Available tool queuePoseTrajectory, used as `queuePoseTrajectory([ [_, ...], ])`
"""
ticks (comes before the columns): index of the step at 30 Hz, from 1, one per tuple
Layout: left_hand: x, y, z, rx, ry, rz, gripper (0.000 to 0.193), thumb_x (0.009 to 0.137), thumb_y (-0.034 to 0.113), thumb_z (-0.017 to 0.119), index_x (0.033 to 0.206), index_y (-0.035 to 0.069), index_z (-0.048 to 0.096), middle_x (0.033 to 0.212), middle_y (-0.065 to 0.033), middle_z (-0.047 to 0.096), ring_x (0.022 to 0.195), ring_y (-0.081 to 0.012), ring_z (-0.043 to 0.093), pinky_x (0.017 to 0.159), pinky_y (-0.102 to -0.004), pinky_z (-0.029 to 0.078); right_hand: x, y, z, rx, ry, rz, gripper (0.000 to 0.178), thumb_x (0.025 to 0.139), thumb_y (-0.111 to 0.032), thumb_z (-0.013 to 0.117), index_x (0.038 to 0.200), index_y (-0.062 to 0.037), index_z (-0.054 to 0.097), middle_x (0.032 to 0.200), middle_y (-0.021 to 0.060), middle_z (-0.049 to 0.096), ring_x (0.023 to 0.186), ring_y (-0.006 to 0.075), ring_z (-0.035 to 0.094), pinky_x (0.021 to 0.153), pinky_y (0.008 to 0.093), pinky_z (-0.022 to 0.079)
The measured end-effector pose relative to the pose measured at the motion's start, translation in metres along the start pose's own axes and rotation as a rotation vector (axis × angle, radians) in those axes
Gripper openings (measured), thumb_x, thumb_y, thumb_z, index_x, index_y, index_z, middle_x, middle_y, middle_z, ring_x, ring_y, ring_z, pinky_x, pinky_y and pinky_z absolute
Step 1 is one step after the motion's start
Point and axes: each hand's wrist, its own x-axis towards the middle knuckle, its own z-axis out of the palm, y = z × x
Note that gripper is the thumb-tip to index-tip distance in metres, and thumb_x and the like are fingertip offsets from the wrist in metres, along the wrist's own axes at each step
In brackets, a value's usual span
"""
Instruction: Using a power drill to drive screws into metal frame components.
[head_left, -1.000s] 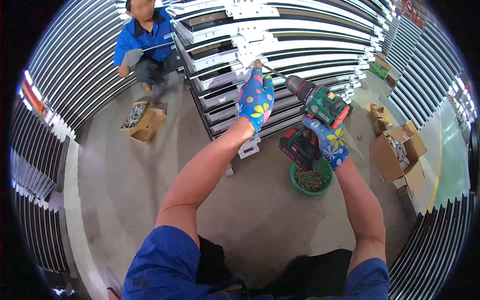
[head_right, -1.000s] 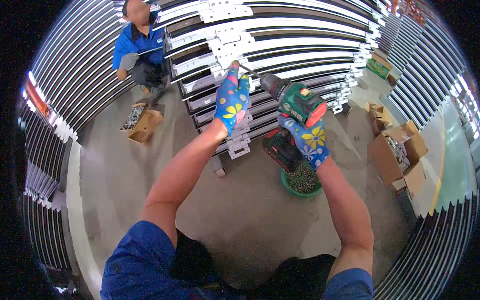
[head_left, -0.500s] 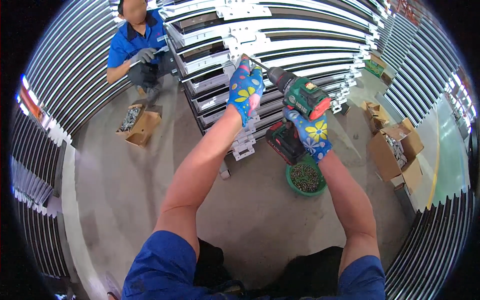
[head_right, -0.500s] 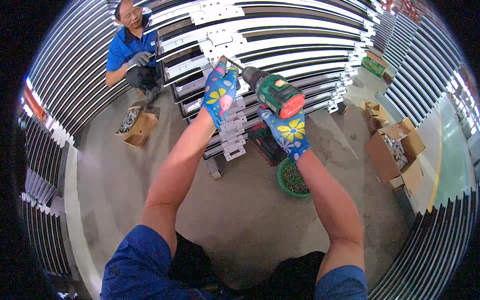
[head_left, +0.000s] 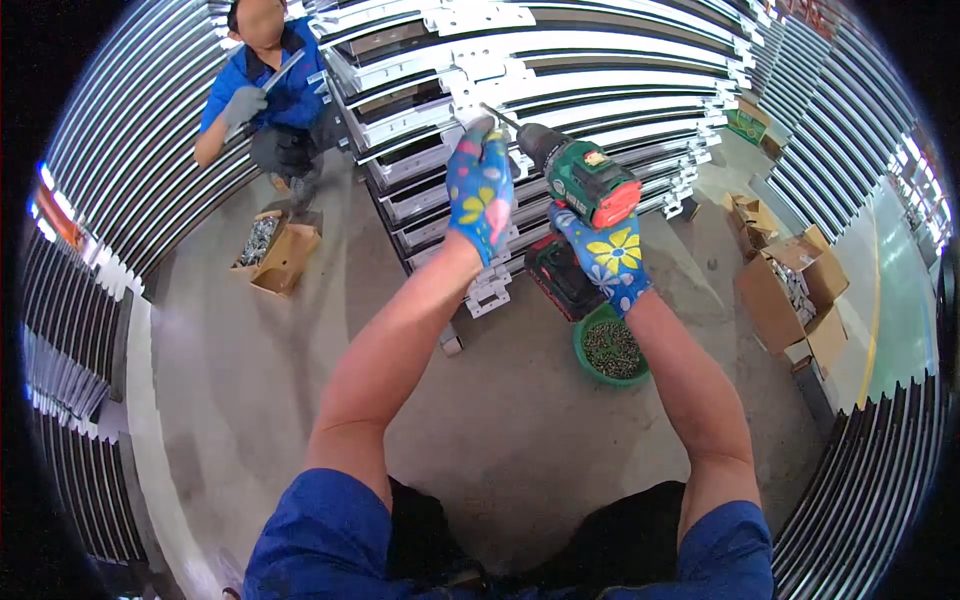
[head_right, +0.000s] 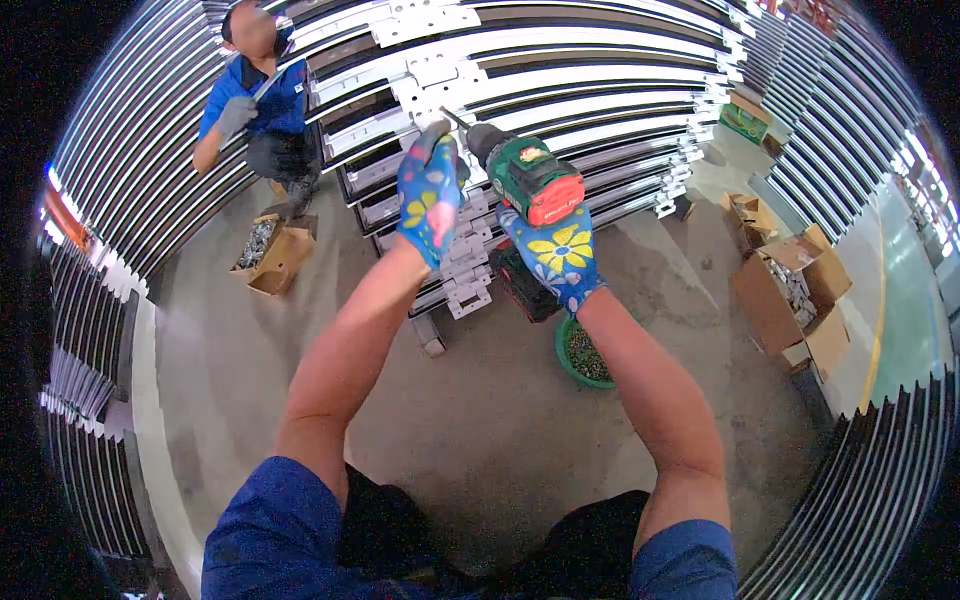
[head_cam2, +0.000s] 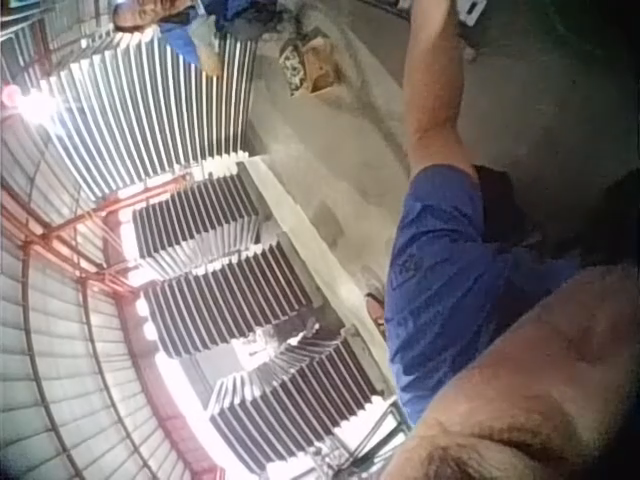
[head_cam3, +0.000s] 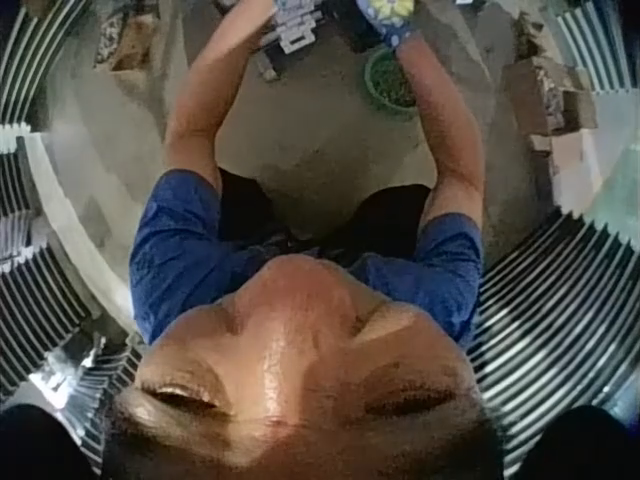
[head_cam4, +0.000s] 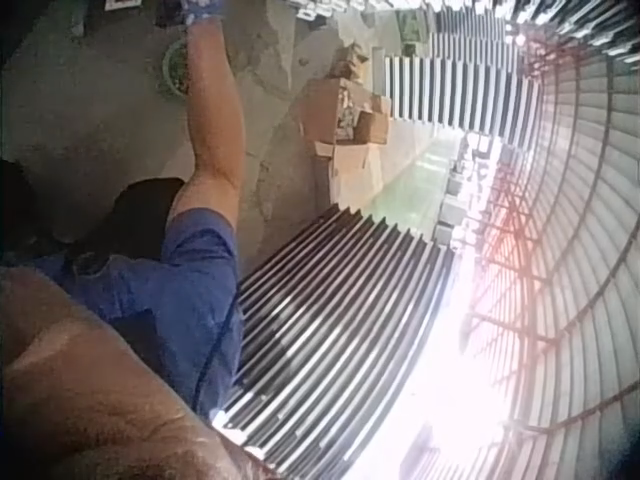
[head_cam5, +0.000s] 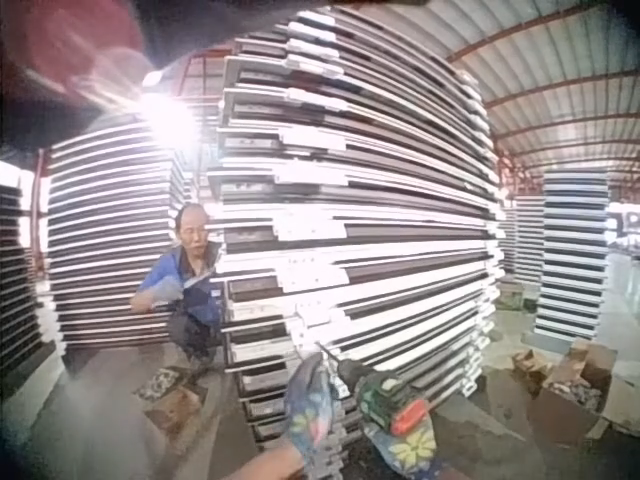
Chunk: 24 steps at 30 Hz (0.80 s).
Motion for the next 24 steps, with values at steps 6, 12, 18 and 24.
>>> queuePoseTrajectory([
  [6,-0.055,-0.070,-0.002,-0.002,-0.116,-0.231,0.019,0.089,0.017,0.049,0.098,0.004,0.059,0.080,-0.0096,0.059,0.073,-0.0161,0.054,0.065,-0.0291,0.043,0.004,-0.004,-0.003,-0.016,-0.012,-0.028,0.029,0.073,-0.007,0.065,0.101,-0.0060,0.060,0.099,0.0065,0.062,0.091,0.0201,0.059,0.079,0.0303,0.046],
  [12,-0.076,-0.057,-0.003,-0.183,-0.244,-0.765,0.020,0.089,0.026,0.049,0.100,0.012,0.060,0.067,0.0002,0.049,0.056,-0.0099,0.044,0.043,-0.0251,0.034,0.007,-0.007,-0.013,0.142,-0.063,0.150,0.020,0.078,-0.006,0.062,0.098,-0.0036,0.059,0.082,0.0029,0.062,0.067,0.0105,0.058,0.058,0.0252,0.047],
  [18,-0.079,-0.057,-0.027,-0.224,-0.170,-0.936,0.020,0.088,0.026,0.049,0.095,0.009,0.059,0.065,0.0015,0.045,0.051,-0.0088,0.039,0.041,-0.0241,0.031,0.010,-0.010,-0.012,0.182,-0.054,0.164,0.019,0.077,-0.004,0.061,0.097,-0.0036,0.060,0.079,0.0022,0.061,0.064,0.0098,0.058,0.056,0.0246,0.046],
  [24,-0.076,-0.096,-0.048,-0.244,-0.127,-1.126,0.017,0.085,0.019,0.051,0.091,0.004,0.058,0.068,-0.0023,0.051,0.048,-0.0109,0.043,0.036,-0.0251,0.034,0.011,-0.013,-0.009,0.196,-0.083,0.212,0.022,0.077,-0.003,0.061,0.099,-0.0042,0.059,0.078,0.0026,0.060,0.063,0.0093,0.059,0.052,0.0238,0.046],
])
